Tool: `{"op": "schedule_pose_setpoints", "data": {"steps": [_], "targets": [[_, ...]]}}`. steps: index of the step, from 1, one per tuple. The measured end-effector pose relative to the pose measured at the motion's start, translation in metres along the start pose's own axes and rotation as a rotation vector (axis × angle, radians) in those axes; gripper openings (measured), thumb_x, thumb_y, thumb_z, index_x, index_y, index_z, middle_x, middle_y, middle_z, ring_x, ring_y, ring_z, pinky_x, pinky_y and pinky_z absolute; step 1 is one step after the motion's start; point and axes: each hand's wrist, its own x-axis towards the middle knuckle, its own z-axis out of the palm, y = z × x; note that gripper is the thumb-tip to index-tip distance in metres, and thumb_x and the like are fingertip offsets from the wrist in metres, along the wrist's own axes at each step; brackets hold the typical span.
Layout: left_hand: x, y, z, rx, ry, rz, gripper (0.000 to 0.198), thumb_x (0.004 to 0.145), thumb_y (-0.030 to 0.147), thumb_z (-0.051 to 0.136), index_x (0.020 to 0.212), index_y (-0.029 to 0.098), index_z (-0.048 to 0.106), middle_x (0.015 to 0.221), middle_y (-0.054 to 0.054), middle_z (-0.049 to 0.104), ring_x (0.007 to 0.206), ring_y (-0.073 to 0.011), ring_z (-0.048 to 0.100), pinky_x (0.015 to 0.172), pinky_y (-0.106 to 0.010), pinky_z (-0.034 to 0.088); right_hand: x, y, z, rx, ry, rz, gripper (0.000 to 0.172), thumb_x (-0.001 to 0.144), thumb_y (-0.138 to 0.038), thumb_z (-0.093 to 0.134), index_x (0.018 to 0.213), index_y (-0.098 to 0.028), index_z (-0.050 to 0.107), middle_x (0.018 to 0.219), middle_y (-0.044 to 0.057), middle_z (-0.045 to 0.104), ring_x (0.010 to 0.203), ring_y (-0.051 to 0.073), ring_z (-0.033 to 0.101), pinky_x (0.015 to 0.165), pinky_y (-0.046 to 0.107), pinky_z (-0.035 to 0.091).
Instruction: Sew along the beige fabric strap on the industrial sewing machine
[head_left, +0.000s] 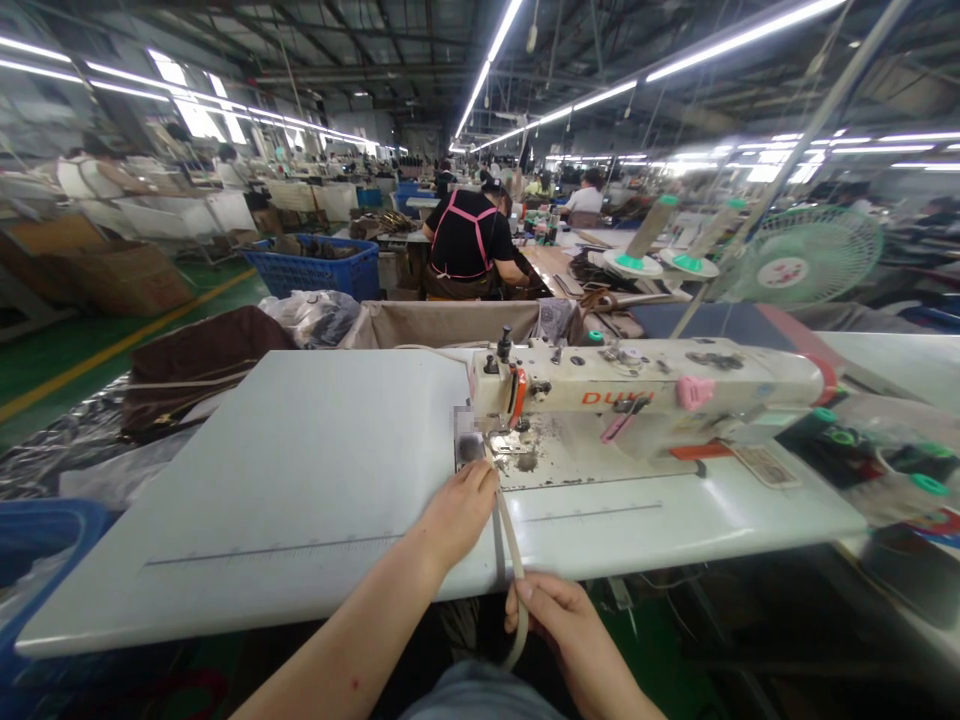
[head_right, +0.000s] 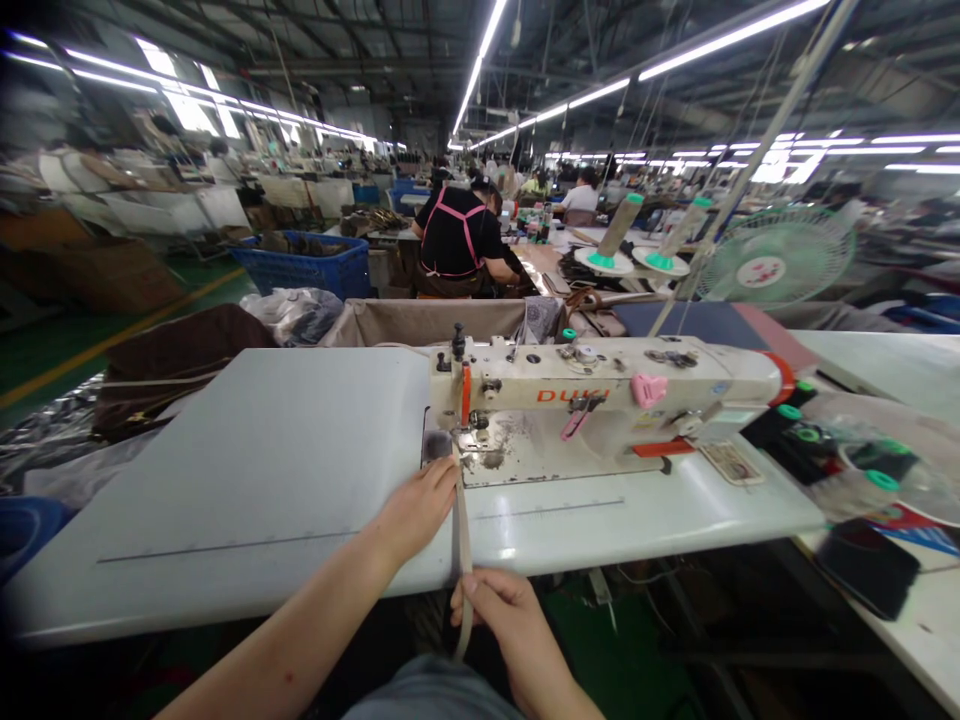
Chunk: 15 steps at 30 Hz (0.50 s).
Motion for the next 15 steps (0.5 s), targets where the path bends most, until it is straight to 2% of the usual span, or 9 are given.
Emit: {"op": "schedule_pose_setpoints", "data": {"steps": [6,11,15], "targets": [[0.002,0.002,-0.003,-0.010,-0.026,-0.034,0.030,0.103,0.008,0.047,0.130,0.008,0.060,0.137,-0.016,0.065,0.138,-0.0280,0.058,0.124,-0.044,0.043,-0.010,0.009,-0.005,-0.126,-0.075,-0.025,0.052,0.083,-0.067,0.079,0.067,-0.017,0.080,0.066,0.005,0.071,0.068,0.020,0.062,0.071,0.032,0.046],[0.001,0.001,-0.001,-0.019,-0.047,-0.012,0.031,0.104,0.009,0.044,0.130,0.010,0.061,0.138,-0.017,0.065,0.142,-0.0277,0.056,0.123,-0.046,0.045,-0.016,0.019,-0.007,-0.119,-0.102,-0.017,0.051,0.086,-0.066,0.077,0.069,-0.017,0.080,0.067,0.004,0.069,0.067,0.019,0.060,0.069,0.031,0.046],[0.000,0.000,0.001,-0.012,-0.030,-0.010,0.031,0.104,0.010,0.045,0.130,0.011,0.061,0.136,-0.016,0.066,0.138,-0.0270,0.058,0.121,-0.045,0.047,-0.019,0.016,-0.011,-0.125,-0.141,-0.053,0.047,0.088,-0.061,0.077,0.071,-0.018,0.078,0.067,0.003,0.067,0.068,0.019,0.059,0.072,0.032,0.046]]}}
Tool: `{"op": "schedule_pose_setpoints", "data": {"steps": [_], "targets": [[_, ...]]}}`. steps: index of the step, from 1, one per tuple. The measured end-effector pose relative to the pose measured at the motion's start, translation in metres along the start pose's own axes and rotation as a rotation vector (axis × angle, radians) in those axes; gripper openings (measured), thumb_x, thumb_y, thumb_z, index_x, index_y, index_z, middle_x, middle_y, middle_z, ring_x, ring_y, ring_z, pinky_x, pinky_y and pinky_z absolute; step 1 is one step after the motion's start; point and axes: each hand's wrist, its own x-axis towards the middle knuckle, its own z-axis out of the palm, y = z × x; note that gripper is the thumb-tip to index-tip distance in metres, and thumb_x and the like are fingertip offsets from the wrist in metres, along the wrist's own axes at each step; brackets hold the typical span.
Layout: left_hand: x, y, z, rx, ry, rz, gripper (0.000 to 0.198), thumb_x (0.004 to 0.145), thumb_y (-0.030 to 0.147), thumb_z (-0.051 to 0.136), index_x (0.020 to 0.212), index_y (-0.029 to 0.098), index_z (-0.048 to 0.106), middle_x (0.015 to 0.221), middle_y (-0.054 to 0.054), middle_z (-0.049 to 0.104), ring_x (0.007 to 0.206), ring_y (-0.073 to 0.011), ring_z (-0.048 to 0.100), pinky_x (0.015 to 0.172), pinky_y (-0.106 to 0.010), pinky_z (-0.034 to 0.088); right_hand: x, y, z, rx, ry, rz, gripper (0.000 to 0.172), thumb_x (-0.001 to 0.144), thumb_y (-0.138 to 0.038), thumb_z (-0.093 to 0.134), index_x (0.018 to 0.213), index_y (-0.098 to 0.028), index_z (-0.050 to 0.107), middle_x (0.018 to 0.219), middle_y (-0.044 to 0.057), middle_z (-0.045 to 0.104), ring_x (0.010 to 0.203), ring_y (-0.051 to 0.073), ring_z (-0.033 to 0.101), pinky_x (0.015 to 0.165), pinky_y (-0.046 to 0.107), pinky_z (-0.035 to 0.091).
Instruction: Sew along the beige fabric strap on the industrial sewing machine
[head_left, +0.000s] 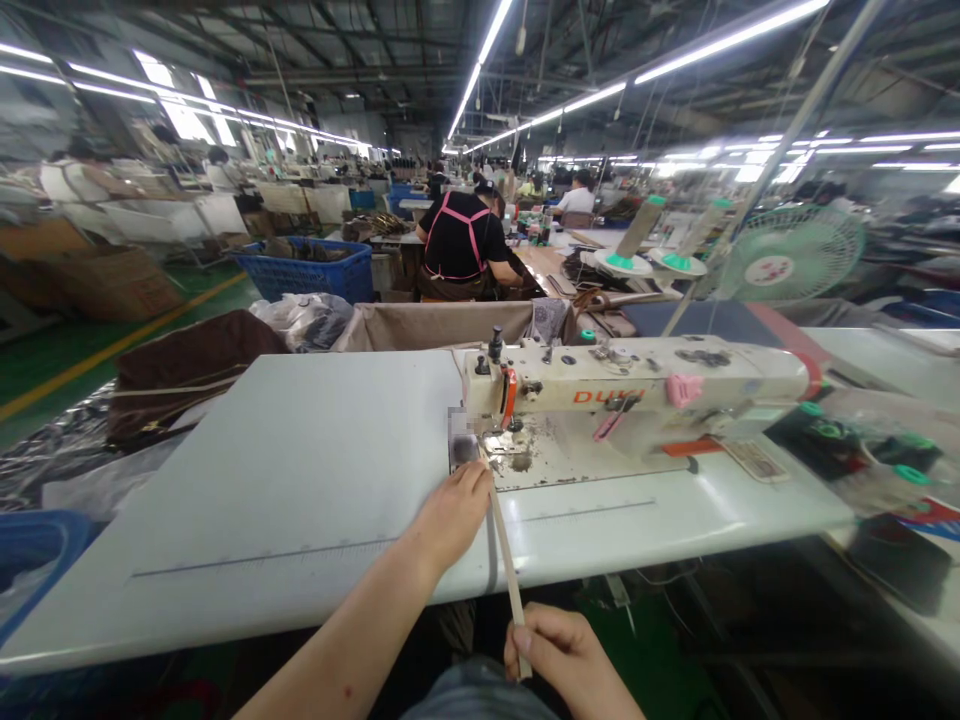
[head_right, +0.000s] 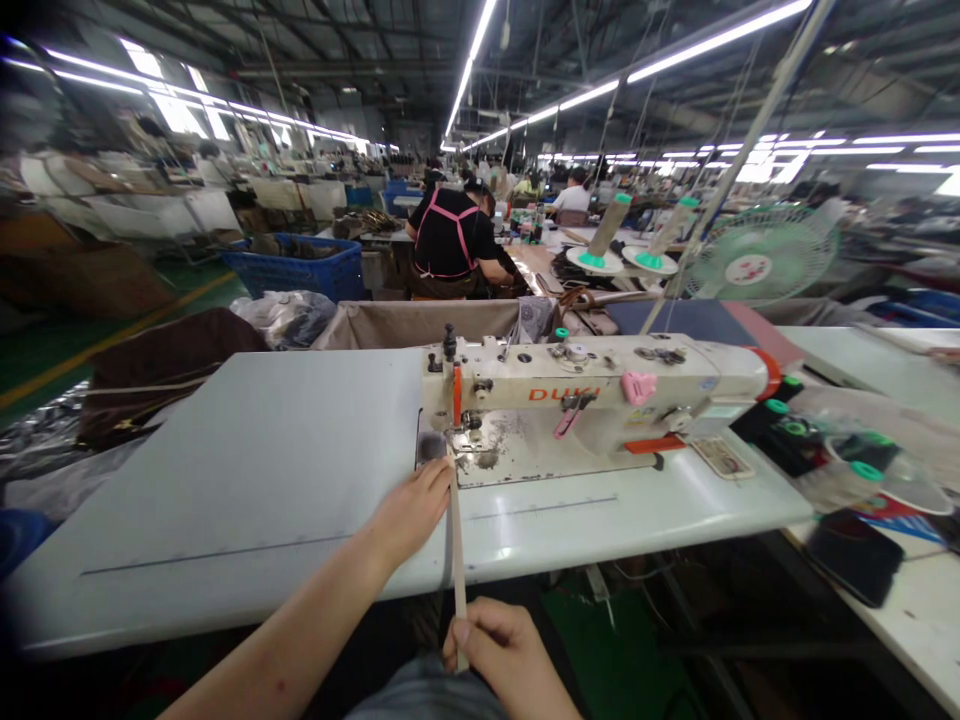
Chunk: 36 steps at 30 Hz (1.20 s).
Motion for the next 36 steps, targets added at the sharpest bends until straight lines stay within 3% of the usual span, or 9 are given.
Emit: {"op": "schedule_pose_setpoints", "data": {"steps": [3,7,12,14,19,23,30,36], "targets": [[-0.001,0.000,0.001,0.047,0.008,0.035,0.029,0.103,0.008,0.045,0.125,0.012,0.064,0.134,-0.014,0.066,0.136,-0.0275,0.059,0.122,-0.045,0.046,0.000,-0.005,-0.004,-0.048,-0.017,-0.054,0.043,0.086,-0.059,0.080,0.072,-0.019,0.076,0.074,0.002,0.065,0.073,0.019,0.058,0.073,0.031,0.044],[-0.001,-0.001,0.003,0.070,0.033,0.023,0.029,0.104,0.009,0.044,0.125,0.013,0.064,0.136,-0.014,0.065,0.134,-0.0268,0.060,0.119,-0.043,0.049,0.004,-0.009,-0.004,-0.153,0.057,-0.114,0.039,0.081,-0.056,0.085,0.074,-0.020,0.076,0.080,0.002,0.065,0.079,0.020,0.058,0.075,0.031,0.044],[-0.001,0.000,0.000,0.099,0.030,0.037,0.027,0.104,0.010,0.046,0.121,0.013,0.066,0.135,-0.014,0.067,0.133,-0.0279,0.061,0.117,-0.044,0.051,0.005,-0.009,0.005,0.175,0.016,0.095,0.048,0.086,-0.067,0.076,0.090,-0.019,0.074,0.063,0.002,0.071,0.058,0.018,0.063,0.060,0.027,0.044],[0.000,0.001,-0.002,0.108,0.030,0.026,0.028,0.103,0.009,0.047,0.124,0.011,0.066,0.135,-0.014,0.067,0.132,-0.0281,0.062,0.116,-0.042,0.052,0.003,-0.011,0.006,0.212,-0.029,0.126,0.052,0.087,-0.070,0.073,0.086,-0.018,0.074,0.056,0.002,0.068,0.051,0.016,0.061,0.055,0.026,0.042],[0.000,0.001,-0.007,0.122,0.003,0.054,0.028,0.101,0.006,0.050,0.122,0.008,0.068,0.133,-0.015,0.067,0.133,-0.0297,0.061,0.118,-0.042,0.050,-0.002,-0.019,0.000,0.039,-0.043,0.013,0.052,0.086,-0.066,0.078,0.074,-0.015,0.078,0.067,0.004,0.071,0.063,0.015,0.061,0.067,0.027,0.046],[0.000,0.000,-0.007,0.142,-0.020,0.068,0.027,0.100,0.005,0.051,0.118,0.010,0.070,0.132,-0.014,0.067,0.133,-0.0293,0.060,0.119,-0.043,0.049,-0.006,-0.016,-0.003,0.017,-0.091,-0.031,0.055,0.090,-0.065,0.074,0.069,-0.015,0.077,0.065,0.004,0.069,0.062,0.016,0.062,0.066,0.028,0.047],[-0.001,-0.001,-0.002,0.110,-0.012,0.071,0.028,0.102,0.008,0.048,0.121,0.011,0.068,0.135,-0.016,0.066,0.135,-0.0284,0.059,0.121,-0.043,0.046,-0.013,-0.011,-0.004,0.108,-0.189,-0.059,0.051,0.091,-0.061,0.075,0.073,-0.013,0.079,0.068,0.005,0.069,0.059,0.015,0.065,0.060,0.026,0.049],[0.000,0.001,-0.001,0.002,0.056,-0.049,0.026,0.103,0.012,0.051,0.126,0.011,0.063,0.132,-0.016,0.067,0.127,-0.0260,0.064,0.115,-0.039,0.051,-0.011,-0.005,-0.002,0.129,-0.154,0.055,0.055,0.087,-0.067,0.077,0.073,-0.013,0.076,0.060,0.005,0.069,0.055,0.015,0.064,0.059,0.026,0.048]]}}
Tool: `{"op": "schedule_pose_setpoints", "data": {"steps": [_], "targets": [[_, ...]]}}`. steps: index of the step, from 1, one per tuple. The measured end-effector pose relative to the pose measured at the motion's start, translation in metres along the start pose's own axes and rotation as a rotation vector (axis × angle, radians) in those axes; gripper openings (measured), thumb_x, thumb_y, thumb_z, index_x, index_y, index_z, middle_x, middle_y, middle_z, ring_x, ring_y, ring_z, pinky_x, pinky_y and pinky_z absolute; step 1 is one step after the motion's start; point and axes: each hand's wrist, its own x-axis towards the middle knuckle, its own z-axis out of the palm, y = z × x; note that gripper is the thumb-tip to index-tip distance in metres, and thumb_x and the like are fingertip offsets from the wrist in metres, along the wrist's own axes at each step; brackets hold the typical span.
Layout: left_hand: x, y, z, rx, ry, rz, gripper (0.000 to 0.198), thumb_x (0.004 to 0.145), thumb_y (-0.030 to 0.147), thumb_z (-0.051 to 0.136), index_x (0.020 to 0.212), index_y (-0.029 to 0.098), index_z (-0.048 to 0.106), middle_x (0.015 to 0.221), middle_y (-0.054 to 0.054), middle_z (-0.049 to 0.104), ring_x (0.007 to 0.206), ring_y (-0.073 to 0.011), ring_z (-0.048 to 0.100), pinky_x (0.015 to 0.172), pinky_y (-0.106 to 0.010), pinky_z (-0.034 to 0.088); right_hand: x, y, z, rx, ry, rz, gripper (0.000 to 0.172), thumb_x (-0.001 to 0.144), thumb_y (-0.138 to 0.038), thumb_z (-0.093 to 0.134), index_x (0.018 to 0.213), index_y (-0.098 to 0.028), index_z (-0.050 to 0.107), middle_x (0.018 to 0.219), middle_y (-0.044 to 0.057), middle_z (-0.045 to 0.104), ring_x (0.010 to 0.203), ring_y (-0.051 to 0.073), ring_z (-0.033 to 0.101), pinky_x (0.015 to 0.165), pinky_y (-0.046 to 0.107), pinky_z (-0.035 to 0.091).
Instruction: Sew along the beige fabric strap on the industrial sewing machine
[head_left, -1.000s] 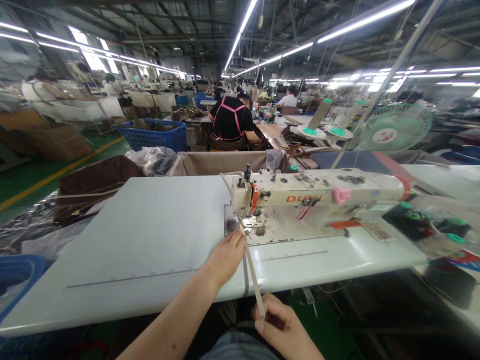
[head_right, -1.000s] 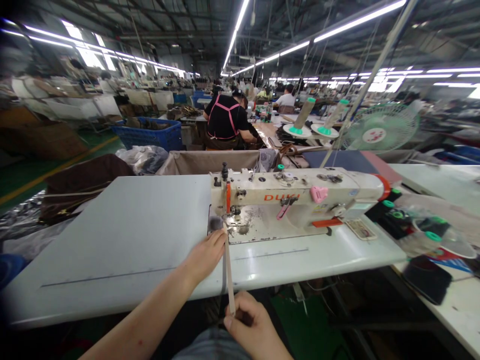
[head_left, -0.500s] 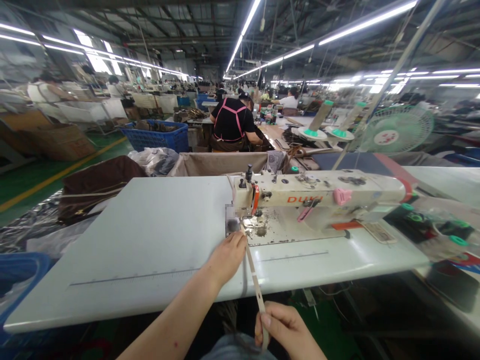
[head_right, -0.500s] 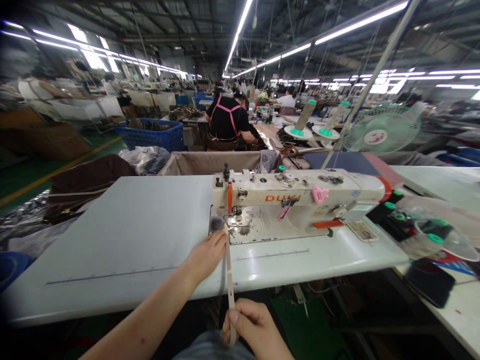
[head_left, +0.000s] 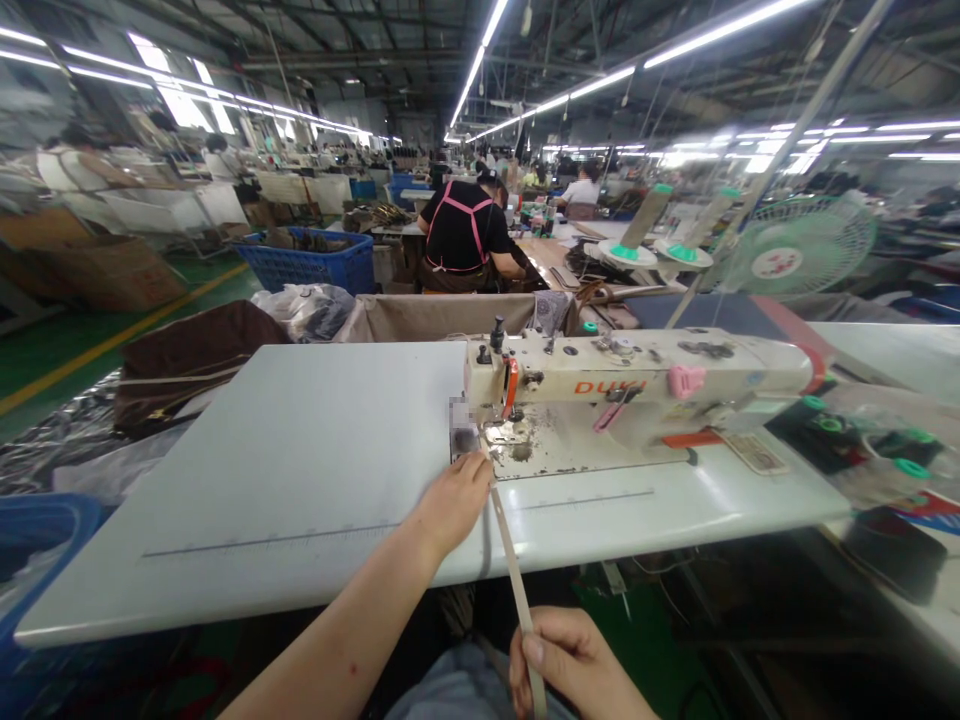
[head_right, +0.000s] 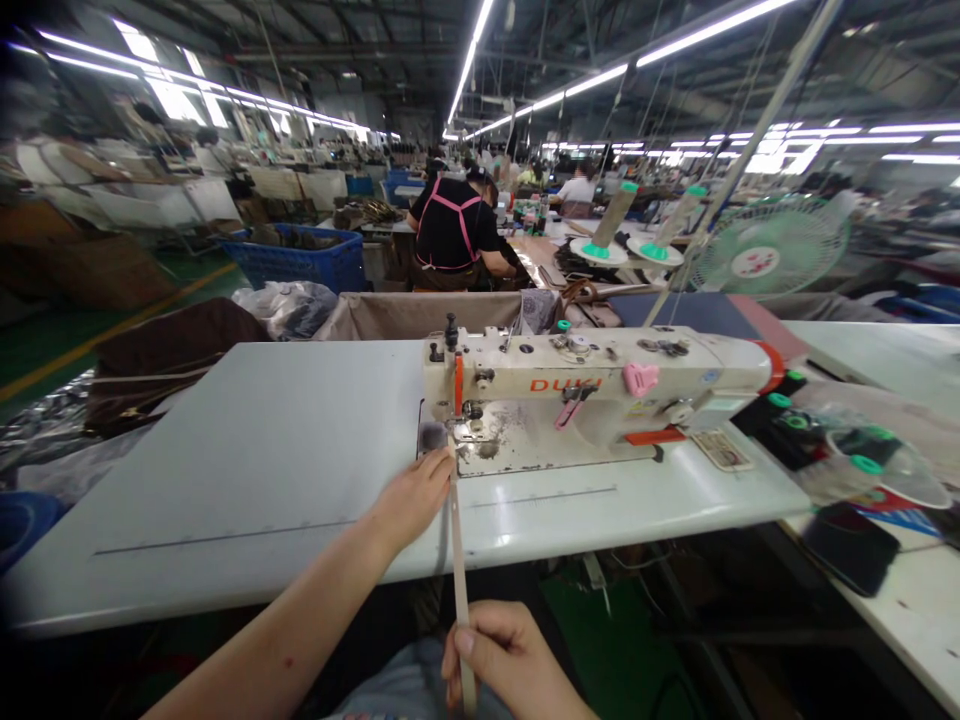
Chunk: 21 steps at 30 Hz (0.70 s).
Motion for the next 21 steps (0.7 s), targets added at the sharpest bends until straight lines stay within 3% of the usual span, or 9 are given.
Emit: {"op": "schedule_pose_setpoints", "data": {"steps": [6,15,21], "targets": [[0.000,-0.001,0.001,0.025,-0.036,0.079,0.026,0.102,0.008,0.048,0.123,0.010,0.064,0.133,-0.016,0.066,0.134,-0.0279,0.060,0.119,-0.041,0.047,0.009,0.004,0.001,-0.105,0.123,-0.011,0.058,0.084,-0.072,0.077,0.075,-0.015,0.076,0.063,0.004,0.069,0.059,0.015,0.062,0.062,0.027,0.048],[0.000,-0.001,0.000,0.015,-0.049,0.036,0.034,0.101,0.005,0.043,0.131,0.010,0.059,0.137,-0.015,0.064,0.137,-0.0277,0.058,0.121,-0.044,0.047,0.012,0.012,-0.001,-0.119,0.136,-0.011,0.059,0.085,-0.072,0.075,0.072,-0.015,0.077,0.064,0.004,0.067,0.059,0.016,0.062,0.062,0.029,0.049],[0.002,0.000,-0.003,0.046,-0.063,0.051,0.029,0.104,0.011,0.046,0.126,0.012,0.064,0.136,-0.014,0.065,0.135,-0.0285,0.060,0.119,-0.045,0.049,0.013,0.008,0.000,-0.106,0.144,-0.014,0.056,0.083,-0.070,0.078,0.073,-0.016,0.077,0.064,0.003,0.067,0.061,0.015,0.060,0.063,0.028,0.047]]}}
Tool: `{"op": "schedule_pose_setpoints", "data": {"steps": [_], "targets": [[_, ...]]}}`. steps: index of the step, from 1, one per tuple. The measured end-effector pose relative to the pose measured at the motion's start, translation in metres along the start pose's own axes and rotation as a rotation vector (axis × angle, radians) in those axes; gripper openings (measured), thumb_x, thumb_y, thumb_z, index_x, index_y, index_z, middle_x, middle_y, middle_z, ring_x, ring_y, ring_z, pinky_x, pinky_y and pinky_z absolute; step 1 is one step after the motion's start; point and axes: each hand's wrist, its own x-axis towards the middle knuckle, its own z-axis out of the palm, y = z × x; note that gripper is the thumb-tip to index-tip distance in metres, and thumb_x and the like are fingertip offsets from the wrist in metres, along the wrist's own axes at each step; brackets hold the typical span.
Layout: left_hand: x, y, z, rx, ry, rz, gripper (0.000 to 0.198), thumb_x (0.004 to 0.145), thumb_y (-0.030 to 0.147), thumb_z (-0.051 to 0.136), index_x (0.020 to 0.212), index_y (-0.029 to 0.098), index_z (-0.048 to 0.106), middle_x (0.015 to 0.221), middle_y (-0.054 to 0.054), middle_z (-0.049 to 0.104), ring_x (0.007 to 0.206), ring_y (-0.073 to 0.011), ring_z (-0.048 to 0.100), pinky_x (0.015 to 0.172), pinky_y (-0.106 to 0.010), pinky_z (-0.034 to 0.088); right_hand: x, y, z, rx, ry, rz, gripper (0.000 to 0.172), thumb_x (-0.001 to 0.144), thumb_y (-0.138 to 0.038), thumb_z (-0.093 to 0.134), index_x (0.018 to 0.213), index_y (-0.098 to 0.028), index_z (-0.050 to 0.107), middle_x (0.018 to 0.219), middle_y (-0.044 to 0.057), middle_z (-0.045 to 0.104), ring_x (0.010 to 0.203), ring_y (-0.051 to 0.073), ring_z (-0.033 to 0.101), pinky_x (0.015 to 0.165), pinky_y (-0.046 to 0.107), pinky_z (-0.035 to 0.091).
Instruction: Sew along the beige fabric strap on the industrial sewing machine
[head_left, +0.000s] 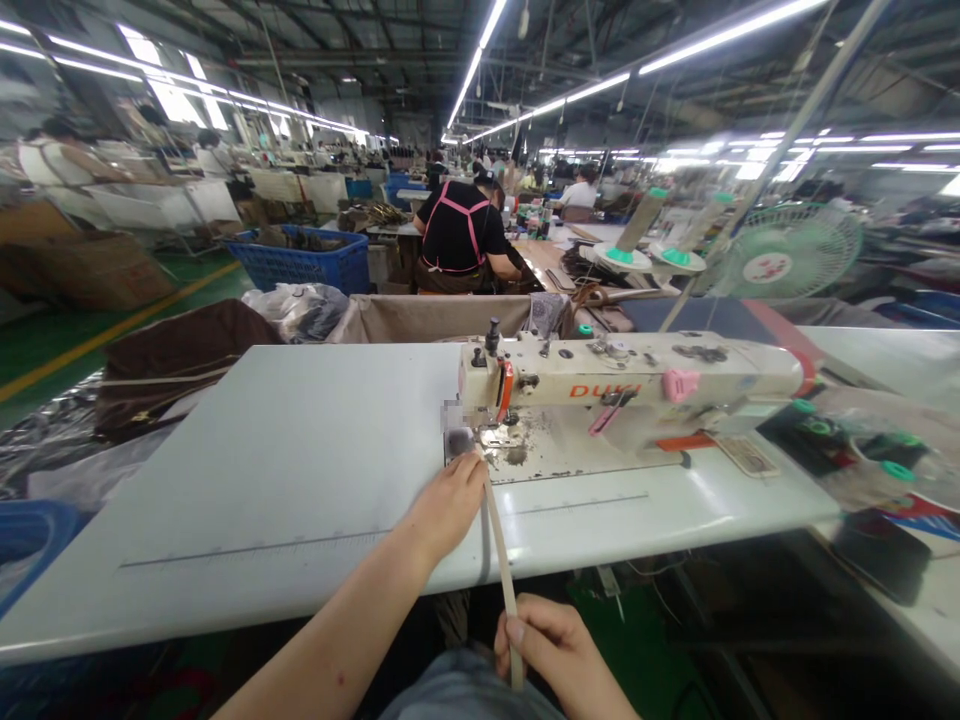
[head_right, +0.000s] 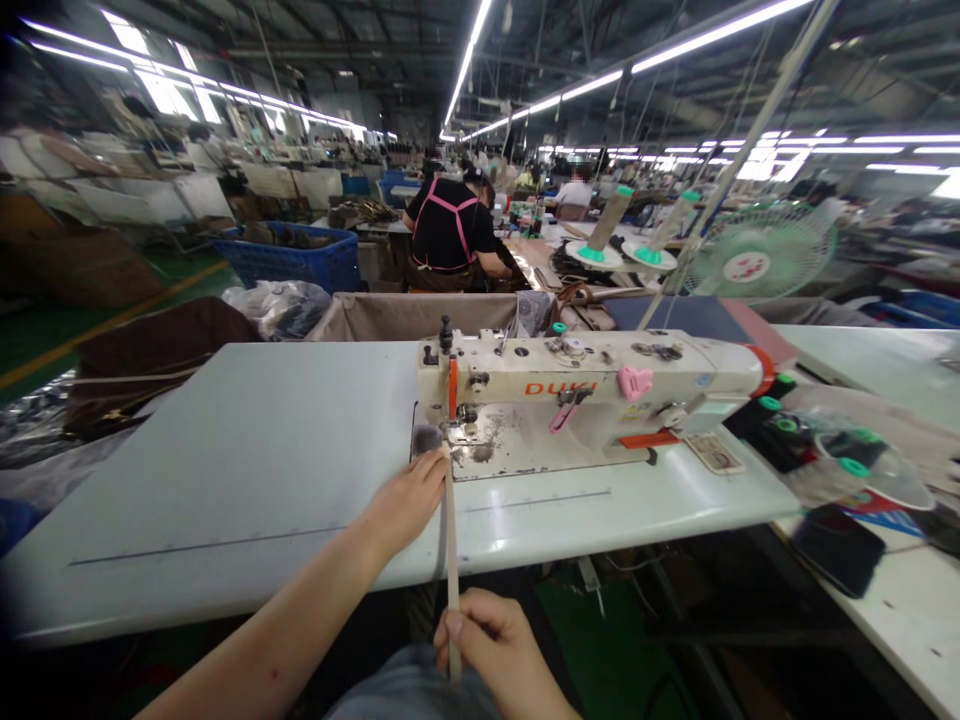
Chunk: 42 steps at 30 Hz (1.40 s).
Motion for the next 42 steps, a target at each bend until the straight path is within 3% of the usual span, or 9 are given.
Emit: {"op": "schedule_pose_setpoints", "data": {"steps": [8,12,14,18,20,24,34,42], "targets": [[-0.001,0.001,-0.004,0.063,-0.011,0.035,0.031,0.101,0.005,0.047,0.124,0.011,0.067,0.131,-0.013,0.068,0.132,-0.0275,0.060,0.118,-0.042,0.049,0.002,-0.009,-0.004,-0.128,-0.011,-0.153,0.045,0.090,-0.061,0.076,0.073,-0.019,0.078,0.076,0.003,0.066,0.076,0.018,0.061,0.076,0.031,0.047],[-0.001,0.001,-0.003,0.047,-0.004,0.028,0.030,0.101,0.005,0.046,0.122,0.011,0.067,0.132,-0.013,0.068,0.130,-0.0267,0.061,0.117,-0.042,0.050,0.008,-0.011,-0.006,-0.224,0.042,-0.240,0.044,0.086,-0.062,0.079,0.075,-0.020,0.078,0.086,0.006,0.070,0.088,0.023,0.066,0.084,0.034,0.050],[-0.001,0.001,-0.001,0.019,0.003,0.024,0.029,0.102,0.006,0.046,0.121,0.011,0.067,0.132,-0.014,0.067,0.130,-0.0266,0.061,0.118,-0.042,0.049,0.011,-0.009,-0.005,-0.212,0.073,-0.194,0.045,0.085,-0.063,0.080,0.078,-0.019,0.079,0.085,0.007,0.074,0.086,0.023,0.067,0.083,0.034,0.051],[-0.001,0.000,0.002,-0.056,0.029,-0.007,0.028,0.104,0.009,0.044,0.124,0.011,0.063,0.132,-0.015,0.066,0.131,-0.0261,0.061,0.120,-0.043,0.048,0.012,-0.004,0.001,0.006,0.054,-0.011,0.055,0.084,-0.072,0.076,0.090,-0.017,0.077,0.070,0.005,0.076,0.061,0.017,0.063,0.062,0.030,0.049],[-0.001,0.000,0.002,-0.087,0.030,-0.023,0.027,0.105,0.010,0.044,0.124,0.012,0.063,0.131,-0.015,0.066,0.132,-0.0259,0.061,0.120,-0.043,0.048,0.012,-0.003,0.002,0.051,0.047,0.013,0.057,0.083,-0.073,0.077,0.091,-0.016,0.077,0.065,0.005,0.076,0.056,0.016,0.062,0.059,0.028,0.048],[-0.001,-0.001,-0.001,-0.098,0.008,-0.016,0.024,0.104,0.010,0.047,0.120,0.013,0.064,0.129,-0.014,0.066,0.132,-0.0268,0.060,0.119,-0.043,0.049,0.008,-0.004,0.002,0.049,0.074,-0.008,0.052,0.082,-0.067,0.082,0.084,-0.016,0.079,0.069,0.005,0.076,0.065,0.016,0.066,0.067,0.029,0.051],[-0.001,0.000,-0.002,-0.083,0.052,-0.041,0.024,0.103,0.010,0.046,0.119,0.015,0.063,0.130,-0.013,0.065,0.124,-0.0248,0.063,0.114,-0.041,0.051,0.005,-0.008,0.004,0.081,0.095,-0.004,0.046,0.082,-0.063,0.084,0.078,-0.017,0.082,0.070,0.005,0.076,0.068,0.018,0.065,0.072,0.030,0.051],[-0.001,0.000,-0.005,-0.036,-0.013,0.007,0.024,0.103,0.008,0.046,0.119,0.013,0.064,0.130,-0.013,0.066,0.131,-0.0277,0.060,0.117,-0.043,0.049,0.003,-0.006,0.005,0.100,0.086,-0.018,0.047,0.089,-0.061,0.078,0.076,-0.016,0.081,0.071,0.007,0.076,0.070,0.020,0.067,0.073,0.032,0.050]]}}
